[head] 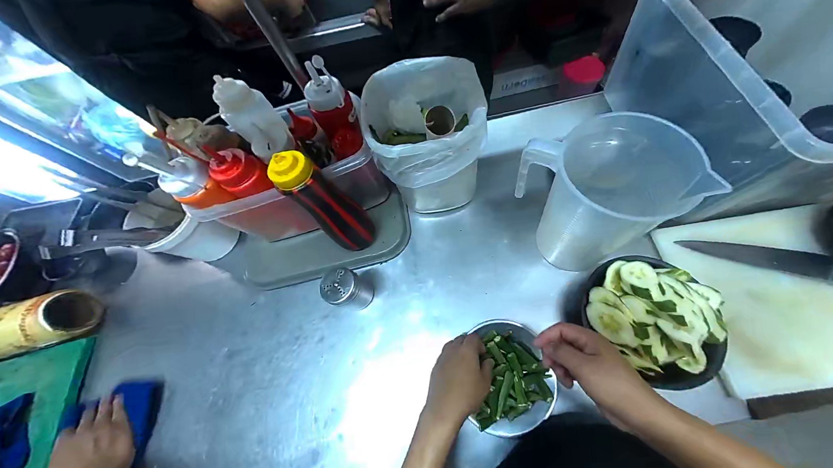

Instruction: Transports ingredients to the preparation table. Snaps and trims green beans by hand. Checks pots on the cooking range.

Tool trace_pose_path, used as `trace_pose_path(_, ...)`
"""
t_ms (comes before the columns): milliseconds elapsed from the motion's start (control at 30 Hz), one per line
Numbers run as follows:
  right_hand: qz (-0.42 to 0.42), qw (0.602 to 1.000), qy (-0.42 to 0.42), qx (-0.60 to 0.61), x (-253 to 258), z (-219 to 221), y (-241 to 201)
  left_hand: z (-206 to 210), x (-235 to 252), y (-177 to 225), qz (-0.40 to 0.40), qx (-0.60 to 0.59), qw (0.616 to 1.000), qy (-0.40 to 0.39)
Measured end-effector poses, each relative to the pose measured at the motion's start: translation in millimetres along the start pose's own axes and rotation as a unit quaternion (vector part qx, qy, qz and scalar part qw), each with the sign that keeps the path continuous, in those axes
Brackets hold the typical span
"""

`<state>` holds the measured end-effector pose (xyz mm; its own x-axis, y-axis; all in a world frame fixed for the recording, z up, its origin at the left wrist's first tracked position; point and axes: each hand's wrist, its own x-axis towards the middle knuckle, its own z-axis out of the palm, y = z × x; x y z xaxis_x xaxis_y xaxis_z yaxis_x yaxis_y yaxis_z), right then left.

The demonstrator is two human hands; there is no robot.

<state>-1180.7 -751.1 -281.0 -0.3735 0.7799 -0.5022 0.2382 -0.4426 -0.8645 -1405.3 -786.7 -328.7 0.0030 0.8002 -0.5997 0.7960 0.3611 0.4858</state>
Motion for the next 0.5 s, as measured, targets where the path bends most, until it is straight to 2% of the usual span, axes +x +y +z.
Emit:
trace_pose_path(100, -0.01, 1.0, 0.028, -0.007, -11.6, -10.2, 13.1, 0.3, -11.4, -12.3, 0.07, -0.137, 0.987, 0.041)
trace_pose_path(167, -0.038, 0.997, -0.001, -0.07, -17.4, -11.6, 13.9, -3.9, -27.7, -11.1, 0.104, -0.297, 0.947, 0.068)
trace_pose_path(200, -0.056, 0.992, -0.035, -0.11, -20.5, -10.1, 11.2, -4.1, -35.4, -7.3, 0.13, -0.386, 0.91, 0.074)
trace_pose_path(267, -0.098, 0.978, -0.099, -0.153, -24.9, -0.4, 4.3, 2.3, -45.7, 4.6, 0.189, -0.546, 0.813, 0.073)
trace_pose_path(333, -0.138, 0.971, -0.122, -0.154, -27.5, 11.7, -0.8, 8.4, -52.1, 18.3, 0.221, -0.621, 0.749, 0.069)
trace_pose_path(400, -0.162, 0.971, -0.11, -0.139, -26.8, 17.9, -4.5, 12.4, -54.9, 27.0, 0.241, -0.634, 0.73, 0.085)
trace_pose_path(500, -0.177, 0.97, -0.097, -0.136, -24.0, 15.2, -6.0, 11.7, -61.9, 31.8, 0.268, -0.579, 0.759, 0.128)
